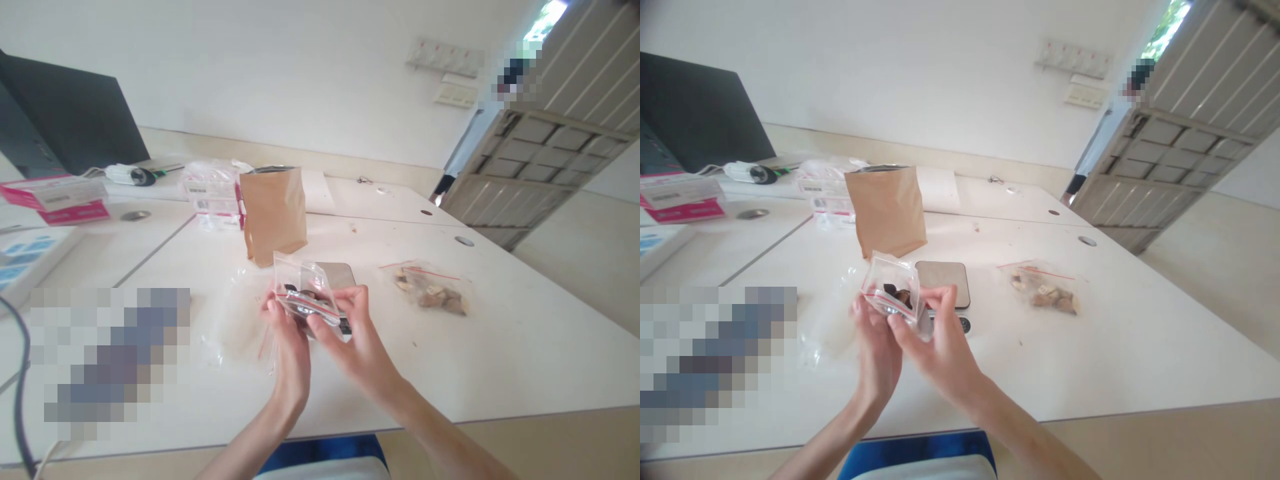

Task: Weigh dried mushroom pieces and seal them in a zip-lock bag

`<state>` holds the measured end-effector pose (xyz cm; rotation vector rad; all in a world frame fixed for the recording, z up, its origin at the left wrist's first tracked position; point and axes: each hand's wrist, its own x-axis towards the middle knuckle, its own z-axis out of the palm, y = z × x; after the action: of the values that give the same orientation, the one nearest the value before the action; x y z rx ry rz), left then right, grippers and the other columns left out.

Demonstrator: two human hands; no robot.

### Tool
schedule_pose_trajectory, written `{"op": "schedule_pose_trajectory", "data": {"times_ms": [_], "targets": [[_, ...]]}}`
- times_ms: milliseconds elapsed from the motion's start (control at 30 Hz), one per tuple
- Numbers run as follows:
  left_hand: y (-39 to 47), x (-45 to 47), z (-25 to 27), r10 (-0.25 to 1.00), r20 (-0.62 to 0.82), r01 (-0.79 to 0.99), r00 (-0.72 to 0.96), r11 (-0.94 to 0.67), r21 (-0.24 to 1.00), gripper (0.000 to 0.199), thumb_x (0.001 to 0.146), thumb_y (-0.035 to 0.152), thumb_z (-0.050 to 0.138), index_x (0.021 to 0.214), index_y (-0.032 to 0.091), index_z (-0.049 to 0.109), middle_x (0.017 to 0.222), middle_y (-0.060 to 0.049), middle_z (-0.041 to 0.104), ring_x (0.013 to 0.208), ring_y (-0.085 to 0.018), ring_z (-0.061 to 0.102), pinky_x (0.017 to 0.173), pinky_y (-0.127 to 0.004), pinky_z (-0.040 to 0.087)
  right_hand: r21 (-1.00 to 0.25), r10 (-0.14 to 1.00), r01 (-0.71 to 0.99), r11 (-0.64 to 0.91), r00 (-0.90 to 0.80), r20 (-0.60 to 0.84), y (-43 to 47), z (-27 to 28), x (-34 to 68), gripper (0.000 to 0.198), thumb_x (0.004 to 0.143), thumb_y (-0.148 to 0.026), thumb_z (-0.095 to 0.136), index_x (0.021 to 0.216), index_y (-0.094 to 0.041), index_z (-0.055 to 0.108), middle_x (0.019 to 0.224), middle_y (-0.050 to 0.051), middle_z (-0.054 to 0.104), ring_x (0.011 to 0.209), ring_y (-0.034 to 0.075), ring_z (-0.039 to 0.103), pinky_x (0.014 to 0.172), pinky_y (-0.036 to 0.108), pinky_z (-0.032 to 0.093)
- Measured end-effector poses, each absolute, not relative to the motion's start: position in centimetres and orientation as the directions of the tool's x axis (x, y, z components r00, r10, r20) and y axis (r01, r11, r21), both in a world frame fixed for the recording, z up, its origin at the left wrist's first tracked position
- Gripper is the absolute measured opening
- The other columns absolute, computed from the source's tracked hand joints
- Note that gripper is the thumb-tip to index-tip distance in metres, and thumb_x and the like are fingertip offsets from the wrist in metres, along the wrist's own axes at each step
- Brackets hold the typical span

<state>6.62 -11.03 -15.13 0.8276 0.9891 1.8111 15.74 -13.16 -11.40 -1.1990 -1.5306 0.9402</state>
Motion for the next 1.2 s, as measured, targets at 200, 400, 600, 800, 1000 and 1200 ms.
{"op": "schedule_pose_trajectory", "data": {"times_ms": [200,400,600,800,1000,1200], "targets": [[-11.1,4.6,-15.7,0.910,0.053,-0.424,-0.412,-0.243,0.872,0.037,0.083,0.051,0.055,0.113,0.033,0.045,0.140,-0.003,0.044,0.126,-0.019,0.047,0.088,-0.029,0.049,-0.896,0.923,0.233,0.377,-0.017,0.384,-12.9,-10.9,18.0,0.025,0.093,-0.038,0.048,0.112,-0.026,0.059,0.127,0.005,0.060,0.116,0.019,0.057,0.098,0.033,0.045],[-11.3,2.2,-15.6,0.985,0.113,-0.274,-0.133,-0.146,0.951,0.042,0.085,0.055,0.050,0.101,0.018,0.062,0.103,-0.008,0.068,0.090,-0.021,0.064,0.075,-0.029,0.050,-0.873,0.908,0.285,0.397,0.014,0.418,-12.9,-12.0,18.9,0.023,0.092,-0.040,0.048,0.094,-0.022,0.063,0.092,0.005,0.069,0.089,0.018,0.065,0.080,0.028,0.051],[-11.7,2.1,-15.1,0.958,0.133,-0.215,-0.255,-0.191,0.958,0.034,0.084,0.050,0.055,0.088,0.017,0.064,0.089,-0.005,0.069,0.077,-0.015,0.062,0.066,-0.022,0.048,-0.889,0.905,0.322,0.324,0.168,0.391,-12.7,-13.0,19.5,0.029,0.091,-0.043,0.049,0.088,-0.020,0.065,0.082,0.004,0.070,0.077,0.017,0.066,0.069,0.024,0.051],[-12.1,1.8,-15.1,0.982,0.115,-0.184,-0.151,-0.143,0.973,0.036,0.083,0.051,0.055,0.093,0.018,0.067,0.092,-0.004,0.070,0.080,-0.015,0.064,0.069,-0.021,0.049,-0.874,0.877,0.352,0.335,0.223,0.426,-12.9,-12.8,19.8,0.026,0.089,-0.042,0.052,0.081,-0.020,0.064,0.078,0.003,0.071,0.074,0.016,0.065,0.063,0.022,0.049],[-12.6,2.0,-15.6,0.991,0.110,-0.134,-0.082,-0.120,0.984,0.038,0.084,0.051,0.054,0.092,0.017,0.068,0.091,-0.005,0.071,0.075,-0.014,0.063,0.065,-0.020,0.049,-0.805,0.859,0.436,0.403,0.123,0.496,-12.9,-12.5,19.8,0.020,0.088,-0.037,0.055,0.081,-0.020,0.064,0.075,0.001,0.068,0.072,0.014,0.063,0.067,0.022,0.047],[-12.0,1.4,-15.4,0.961,0.058,-0.166,-0.270,-0.106,0.980,0.039,0.081,0.053,0.057,0.086,0.016,0.067,0.082,-0.005,0.072,0.069,-0.013,0.064,0.060,-0.019,0.050,-0.899,0.884,0.308,0.312,0.251,0.393,-12.6,-13.7,20.6,0.024,0.085,-0.042,0.060,0.075,-0.020,0.061,0.066,-0.001,0.063,0.066,0.013,0.058,0.066,0.023,0.046]]}}
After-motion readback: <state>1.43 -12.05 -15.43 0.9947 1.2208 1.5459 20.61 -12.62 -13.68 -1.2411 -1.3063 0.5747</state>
